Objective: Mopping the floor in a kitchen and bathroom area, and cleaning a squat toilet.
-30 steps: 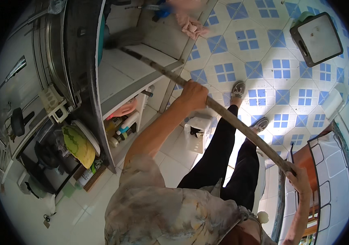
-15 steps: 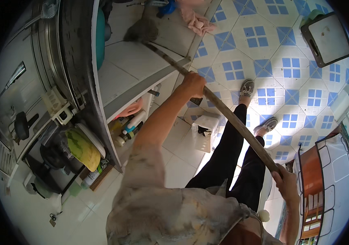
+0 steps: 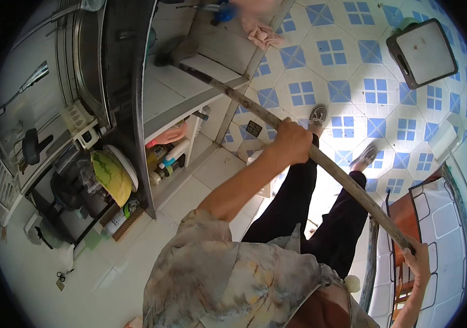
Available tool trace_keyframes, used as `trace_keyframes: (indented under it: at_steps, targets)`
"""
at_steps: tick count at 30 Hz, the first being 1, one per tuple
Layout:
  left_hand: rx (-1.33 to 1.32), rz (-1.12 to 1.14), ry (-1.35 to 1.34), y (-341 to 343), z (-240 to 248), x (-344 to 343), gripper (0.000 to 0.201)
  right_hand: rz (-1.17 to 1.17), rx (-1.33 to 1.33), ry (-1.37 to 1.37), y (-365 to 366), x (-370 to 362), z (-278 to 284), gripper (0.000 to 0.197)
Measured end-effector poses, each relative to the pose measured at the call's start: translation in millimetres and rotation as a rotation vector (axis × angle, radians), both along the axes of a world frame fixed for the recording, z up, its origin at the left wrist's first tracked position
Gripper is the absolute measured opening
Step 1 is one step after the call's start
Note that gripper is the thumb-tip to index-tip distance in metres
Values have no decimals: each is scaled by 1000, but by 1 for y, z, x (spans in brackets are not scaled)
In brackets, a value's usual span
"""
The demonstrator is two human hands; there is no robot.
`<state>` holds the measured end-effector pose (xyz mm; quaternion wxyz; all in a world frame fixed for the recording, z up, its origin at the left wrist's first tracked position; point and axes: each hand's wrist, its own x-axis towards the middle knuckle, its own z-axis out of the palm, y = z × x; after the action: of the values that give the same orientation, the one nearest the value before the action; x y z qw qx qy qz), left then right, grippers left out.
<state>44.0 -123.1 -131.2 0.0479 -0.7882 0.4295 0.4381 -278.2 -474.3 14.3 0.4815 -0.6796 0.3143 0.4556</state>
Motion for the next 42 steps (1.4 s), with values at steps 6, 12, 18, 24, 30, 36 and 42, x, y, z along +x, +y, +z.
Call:
trace_keyframes:
  at_steps: [6,12,18,24,30,36,42]
  targets:
    - [11,33,6,-54,73,-67,12,67,-56,-40,-69,-93,35,47]
    - [28,5,69,-92,126,-129,12,133,-87,40,-111,-158,91,67]
    - [41,-3,83,-89,127,-151,13,119,-90,73,-101,-187,100,32]
    - [230,-63,-14,-32,58,-76,15,144,25,-32,-34,-109,36,37]
    - [141,-46,-86,-15,64,-56,17,105,45,24,-14,-69,44,41]
    - [80,-41,-51,-58,122,-103,12,189,-79,-9,-71,-138,85,43]
    - [29,2,36,-97,181,-144,15,165,-122,85,-114,-171,146,48]
